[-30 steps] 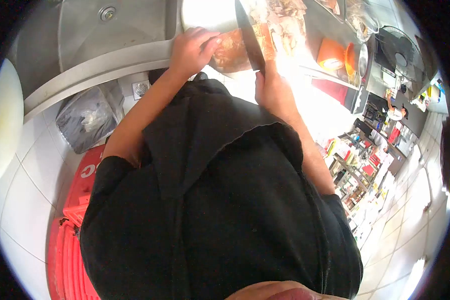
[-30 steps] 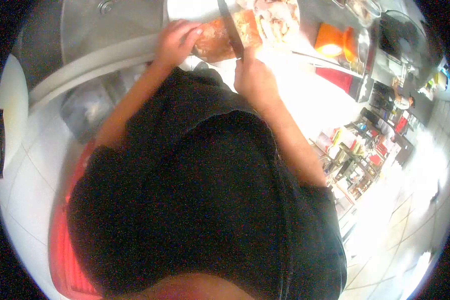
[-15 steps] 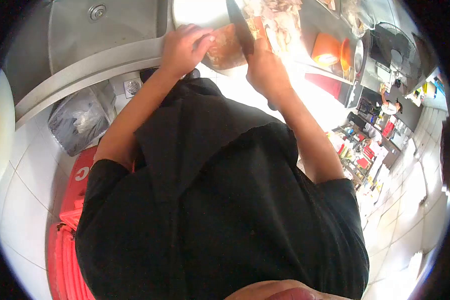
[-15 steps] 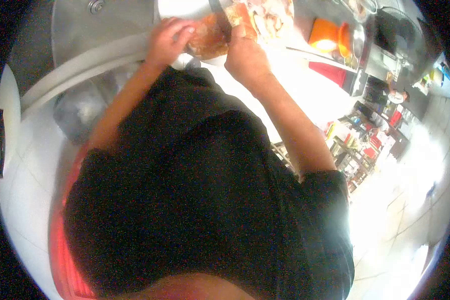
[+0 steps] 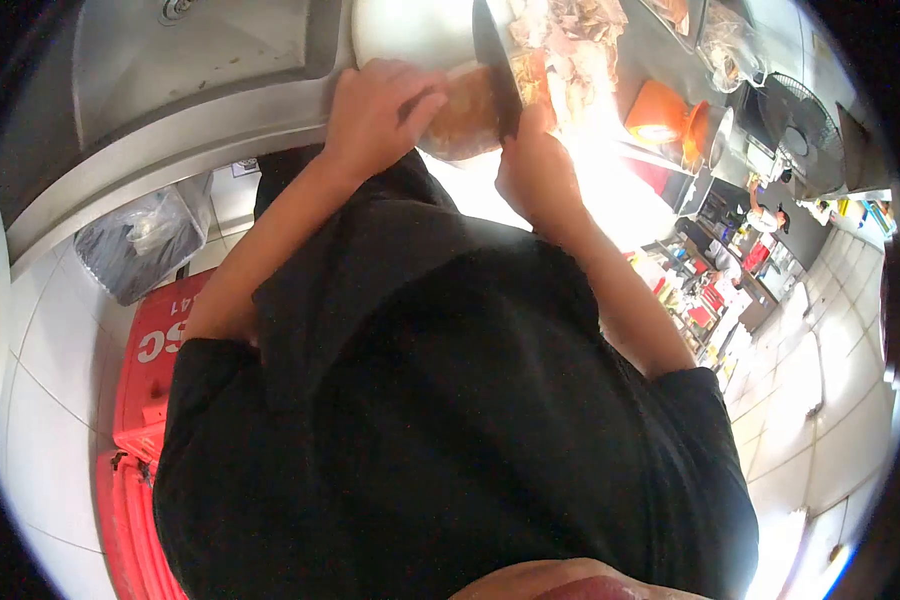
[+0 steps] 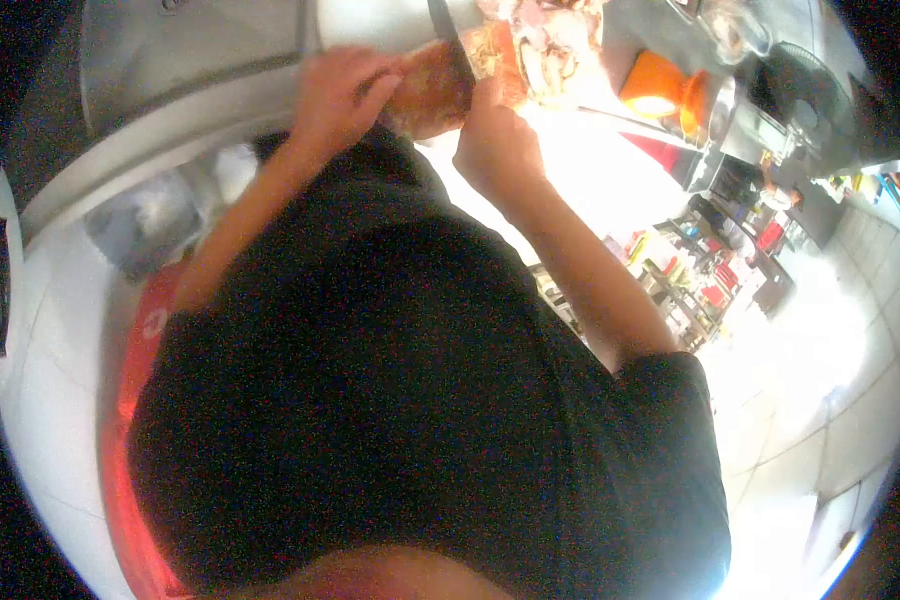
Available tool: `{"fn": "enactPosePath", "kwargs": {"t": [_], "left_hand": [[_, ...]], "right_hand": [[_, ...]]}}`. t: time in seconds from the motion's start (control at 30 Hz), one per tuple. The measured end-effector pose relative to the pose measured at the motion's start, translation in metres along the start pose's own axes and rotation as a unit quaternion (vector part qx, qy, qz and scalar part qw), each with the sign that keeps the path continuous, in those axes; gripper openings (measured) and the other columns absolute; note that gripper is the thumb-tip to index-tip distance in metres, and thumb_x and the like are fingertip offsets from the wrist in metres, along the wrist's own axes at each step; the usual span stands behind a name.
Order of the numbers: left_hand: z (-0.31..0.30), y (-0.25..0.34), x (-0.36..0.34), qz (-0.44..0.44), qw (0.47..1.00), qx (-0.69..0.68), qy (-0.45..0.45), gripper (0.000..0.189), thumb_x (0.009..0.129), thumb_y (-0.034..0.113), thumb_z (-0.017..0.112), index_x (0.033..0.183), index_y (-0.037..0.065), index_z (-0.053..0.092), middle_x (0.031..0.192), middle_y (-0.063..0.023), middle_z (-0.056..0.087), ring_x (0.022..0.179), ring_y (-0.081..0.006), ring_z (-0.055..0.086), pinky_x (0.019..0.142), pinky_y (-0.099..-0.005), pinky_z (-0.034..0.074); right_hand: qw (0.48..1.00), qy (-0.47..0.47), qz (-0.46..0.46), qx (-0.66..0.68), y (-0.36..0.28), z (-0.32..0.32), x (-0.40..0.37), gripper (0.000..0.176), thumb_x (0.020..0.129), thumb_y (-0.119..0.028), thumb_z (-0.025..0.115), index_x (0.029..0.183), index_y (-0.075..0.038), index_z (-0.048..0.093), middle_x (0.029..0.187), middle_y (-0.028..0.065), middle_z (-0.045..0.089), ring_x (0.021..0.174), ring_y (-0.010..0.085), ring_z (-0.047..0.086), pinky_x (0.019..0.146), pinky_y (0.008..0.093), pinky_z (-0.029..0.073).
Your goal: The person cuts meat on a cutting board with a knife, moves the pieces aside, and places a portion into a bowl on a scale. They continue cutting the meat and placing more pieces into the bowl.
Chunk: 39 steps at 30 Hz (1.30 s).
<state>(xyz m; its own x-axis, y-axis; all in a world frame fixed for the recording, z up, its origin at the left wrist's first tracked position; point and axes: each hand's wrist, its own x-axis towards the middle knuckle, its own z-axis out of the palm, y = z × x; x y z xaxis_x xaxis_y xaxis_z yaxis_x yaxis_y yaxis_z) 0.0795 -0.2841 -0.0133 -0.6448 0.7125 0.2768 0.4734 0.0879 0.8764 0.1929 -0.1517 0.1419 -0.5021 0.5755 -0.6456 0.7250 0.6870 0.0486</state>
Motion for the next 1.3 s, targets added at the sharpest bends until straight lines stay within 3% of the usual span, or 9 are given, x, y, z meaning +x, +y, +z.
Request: {"fn": "enactPosePath", "kwargs": {"t": [0.27, 0.37, 0.43, 0.57, 0.6, 0.7, 0.8, 1.17, 1.3], "left_hand": [[-0.003, 0.006, 0.005, -0.006, 1.0, 0.008, -0.01, 0.024, 0.092, 0.038, 0.065, 0.101, 0.018, 0.074, 0.094, -0.0019, 0.07, 0.092, -0.0254, 0.063, 0.073, -0.0429, 0.04], [-0.001, 0.005, 0.007, -0.011, 1.0, 0.008, 0.005, 0.025, 0.092, 0.038, 0.064, 0.101, 0.017, 0.075, 0.092, -0.0026, 0.07, 0.09, -0.0262, 0.063, 0.072, -0.043, 0.04], [0.003, 0.003, 0.007, -0.011, 1.0, 0.0, 0.008, 0.025, 0.092, 0.037, 0.065, 0.101, 0.016, 0.075, 0.092, -0.0026, 0.07, 0.09, -0.026, 0.063, 0.072, -0.043, 0.041], [0.001, 0.002, 0.007, 0.005, 1.0, 0.003, 0.02, 0.023, 0.091, 0.034, 0.066, 0.1, 0.015, 0.075, 0.091, -0.0024, 0.07, 0.09, -0.0258, 0.063, 0.073, -0.0425, 0.042], [-0.001, 0.002, 0.009, 0.004, 1.0, 0.013, 0.023, 0.022, 0.091, 0.034, 0.067, 0.099, 0.015, 0.075, 0.091, -0.0025, 0.07, 0.09, -0.0257, 0.063, 0.074, -0.0425, 0.042], [-0.002, 0.006, 0.006, -0.002, 1.0, 0.02, 0.02, 0.02, 0.09, 0.032, 0.068, 0.098, 0.015, 0.075, 0.09, -0.0024, 0.07, 0.091, -0.0254, 0.063, 0.074, -0.0424, 0.042], [-0.001, 0.004, 0.005, -0.007, 1.0, -0.005, 0.029, 0.019, 0.09, 0.032, 0.068, 0.096, 0.016, 0.075, 0.089, -0.002, 0.07, 0.09, -0.0252, 0.063, 0.074, -0.0426, 0.042], [-0.003, 0.008, 0.003, -0.029, 0.999, -0.01, 0.038, 0.015, 0.089, 0.032, 0.068, 0.098, 0.02, 0.072, 0.091, 0.0018, 0.067, 0.092, -0.024, 0.061, 0.075, -0.0424, 0.039], [-0.006, 0.008, 0.003, -0.048, 0.999, -0.022, 0.009, 0.023, 0.088, 0.031, 0.07, 0.102, 0.014, 0.075, 0.099, -0.0063, 0.071, 0.096, -0.0289, 0.064, 0.079, -0.045, 0.044]], "right_hand": [[0.99, 0.103, -0.027, 0.095, 0.035, 0.043, 0.01, 0.031, 0.098, -0.02, 0.052, 0.113, 0.002, 0.037, 0.08, 0.0341, 0.066, 0.077, 0.0534, 0.066, 0.072, 0.0617, 0.051], [0.983, 0.149, -0.061, 0.09, 0.039, 0.049, 0.014, 0.03, 0.096, -0.016, 0.052, 0.114, 0.003, 0.038, 0.077, 0.0336, 0.065, 0.075, 0.0534, 0.066, 0.07, 0.0617, 0.052], [0.987, 0.128, -0.083, 0.051, 0.031, 0.026, 0.012, 0.028, 0.094, -0.013, 0.052, 0.113, 0.003, 0.038, 0.078, 0.0336, 0.065, 0.075, 0.053, 0.066, 0.07, 0.0615, 0.052], [0.996, 0.014, -0.087, -0.01, 0.008, -0.021, 0.022, 0.066, 0.089, 0.004, 0.05, 0.15, 0.008, 0.024, 0.157, 0.0321, 0.027, 0.117, 0.0489, 0.057, 0.093, 0.0522, 0.049], [0.99, 0.041, -0.124, -0.047, 0.011, -0.022, 0.026, 0.066, 0.089, 0.003, 0.05, 0.15, 0.008, 0.024, 0.153, 0.0327, 0.034, 0.112, 0.0487, 0.06, 0.089, 0.0524, 0.05], [0.992, -0.08, -0.082, -0.049, -0.024, -0.07, 0.023, 0.06, 0.089, 0.001, 0.051, 0.144, 0.009, 0.03, 0.131, 0.0317, 0.057, 0.105, 0.0482, 0.063, 0.085, 0.0527, 0.051], [0.99, -0.1, -0.079, -0.067, -0.032, -0.08, 0.024, 0.051, 0.089, -0.001, 0.052, 0.136, 0.008, 0.036, 0.108, 0.0288, 0.066, 0.103, 0.0471, 0.063, 0.084, 0.0528, 0.051], [0.991, -0.082, -0.062, -0.086, -0.036, -0.069, 0.035, 0.024, 0.094, -0.005, 0.049, 0.116, 0.004, 0.043, 0.1, 0.0327, 0.064, 0.098, 0.0486, 0.064, 0.08, 0.0545, 0.049], [0.991, -0.089, -0.044, -0.095, -0.035, -0.065, 0.041, 0.023, 0.097, -0.008, 0.046, 0.115, 0.005, 0.042, 0.097, 0.0347, 0.064, 0.094, 0.0504, 0.064, 0.078, 0.0549, 0.049]]}}
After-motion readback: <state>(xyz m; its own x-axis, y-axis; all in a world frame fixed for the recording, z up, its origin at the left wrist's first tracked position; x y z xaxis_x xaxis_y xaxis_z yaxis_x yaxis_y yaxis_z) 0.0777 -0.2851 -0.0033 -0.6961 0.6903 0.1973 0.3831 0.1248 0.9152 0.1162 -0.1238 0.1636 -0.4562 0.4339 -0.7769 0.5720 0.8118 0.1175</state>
